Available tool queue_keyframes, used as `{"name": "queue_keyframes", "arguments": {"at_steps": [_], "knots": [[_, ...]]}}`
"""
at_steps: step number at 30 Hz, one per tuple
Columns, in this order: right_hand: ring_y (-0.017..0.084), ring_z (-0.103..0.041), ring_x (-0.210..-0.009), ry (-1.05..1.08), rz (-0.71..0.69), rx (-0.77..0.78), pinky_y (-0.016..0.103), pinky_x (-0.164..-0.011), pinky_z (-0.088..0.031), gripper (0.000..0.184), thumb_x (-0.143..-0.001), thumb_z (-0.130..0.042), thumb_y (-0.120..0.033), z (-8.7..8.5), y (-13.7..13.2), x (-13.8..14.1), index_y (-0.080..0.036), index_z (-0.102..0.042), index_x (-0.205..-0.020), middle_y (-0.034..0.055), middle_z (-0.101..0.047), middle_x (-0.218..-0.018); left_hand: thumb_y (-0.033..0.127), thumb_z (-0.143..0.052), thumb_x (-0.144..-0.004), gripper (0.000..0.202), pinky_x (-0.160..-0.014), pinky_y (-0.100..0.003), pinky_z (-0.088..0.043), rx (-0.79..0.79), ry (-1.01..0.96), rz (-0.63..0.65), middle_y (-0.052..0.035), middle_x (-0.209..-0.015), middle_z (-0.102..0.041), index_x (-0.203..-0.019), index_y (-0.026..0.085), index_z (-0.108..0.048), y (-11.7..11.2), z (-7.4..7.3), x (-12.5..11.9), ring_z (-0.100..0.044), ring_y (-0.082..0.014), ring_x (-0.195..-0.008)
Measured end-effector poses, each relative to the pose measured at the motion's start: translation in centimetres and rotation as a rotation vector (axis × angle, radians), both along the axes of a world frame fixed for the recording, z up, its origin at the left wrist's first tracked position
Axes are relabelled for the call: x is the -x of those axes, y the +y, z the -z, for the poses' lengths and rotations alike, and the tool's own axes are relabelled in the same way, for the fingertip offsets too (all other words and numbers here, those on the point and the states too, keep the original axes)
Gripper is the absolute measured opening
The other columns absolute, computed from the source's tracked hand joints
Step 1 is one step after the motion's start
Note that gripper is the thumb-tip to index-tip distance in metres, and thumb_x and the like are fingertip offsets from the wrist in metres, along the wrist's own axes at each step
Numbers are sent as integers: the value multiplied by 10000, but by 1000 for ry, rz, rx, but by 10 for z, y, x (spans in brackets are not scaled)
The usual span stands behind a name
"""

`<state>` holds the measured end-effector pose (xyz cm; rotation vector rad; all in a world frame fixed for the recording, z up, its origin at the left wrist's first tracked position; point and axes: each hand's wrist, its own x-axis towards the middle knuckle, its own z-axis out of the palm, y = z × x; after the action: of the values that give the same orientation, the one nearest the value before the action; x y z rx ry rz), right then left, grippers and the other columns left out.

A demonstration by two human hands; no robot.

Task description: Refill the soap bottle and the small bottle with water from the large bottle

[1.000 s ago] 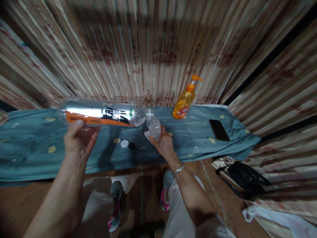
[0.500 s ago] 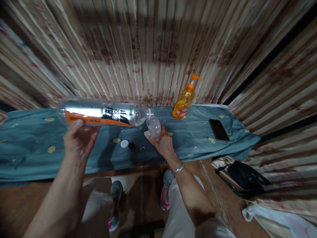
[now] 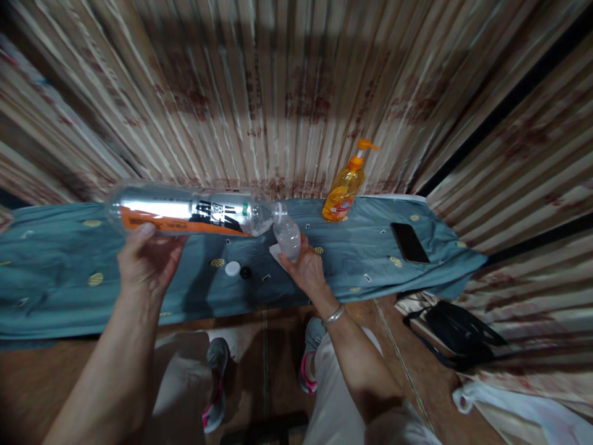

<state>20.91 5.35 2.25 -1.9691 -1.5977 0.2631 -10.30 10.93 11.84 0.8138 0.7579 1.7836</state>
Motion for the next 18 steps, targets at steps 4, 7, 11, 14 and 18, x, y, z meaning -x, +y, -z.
{"name": "queue_keyframes", "arguments": {"at_steps": [4,7,11,14,18], "knots": [[422,-916,-1052,-20,11,12,557,-982,-775,761,-1049,-994,-378,-2,-1,1,-145,-709,-1715,204,-929,-1150,294,-1177,-528,671,-1113,-454,-779,-15,-32,-9,43,-876,-893,-1150,330,-930,0,-1,-3,-882,-235,-904],[412,-922,-1021,-50,11,25,546,-961,-774,771,-1054,-991,-390,-4,-1,2,-164,-703,-1732,200,-937,-1152,291,-1182,-527,695,-1121,-456,-776,-25,-44,-13,44,-900,-911,-1175,338,-937,0,-1,-6,-889,-235,-903],[397,-913,-986,-57,-3,-11,517,-935,-763,786,-1055,-974,-396,-2,-1,2,-137,-695,-1743,195,-943,-1133,294,-1183,-526,689,-1134,-460,-765,-25,-36,-5,35,-869,-890,-1168,319,-933,1,0,-4,-887,-246,-927],[399,-899,-970,-30,-18,-63,526,-917,-762,788,-1045,-963,-405,4,0,0,-122,-696,-1730,192,-944,-1105,308,-1187,-543,683,-1120,-443,-760,-26,-23,6,29,-894,-903,-1173,320,-926,1,1,-2,-890,-246,-948],[408,-922,-1016,-30,-13,-63,502,-928,-755,769,-1047,-947,-425,7,1,-1,-102,-705,-1701,210,-946,-1120,337,-1195,-560,680,-1058,-428,-761,-22,-32,-13,27,-956,-934,-1183,338,-924,1,3,-3,-894,-252,-947]]}}
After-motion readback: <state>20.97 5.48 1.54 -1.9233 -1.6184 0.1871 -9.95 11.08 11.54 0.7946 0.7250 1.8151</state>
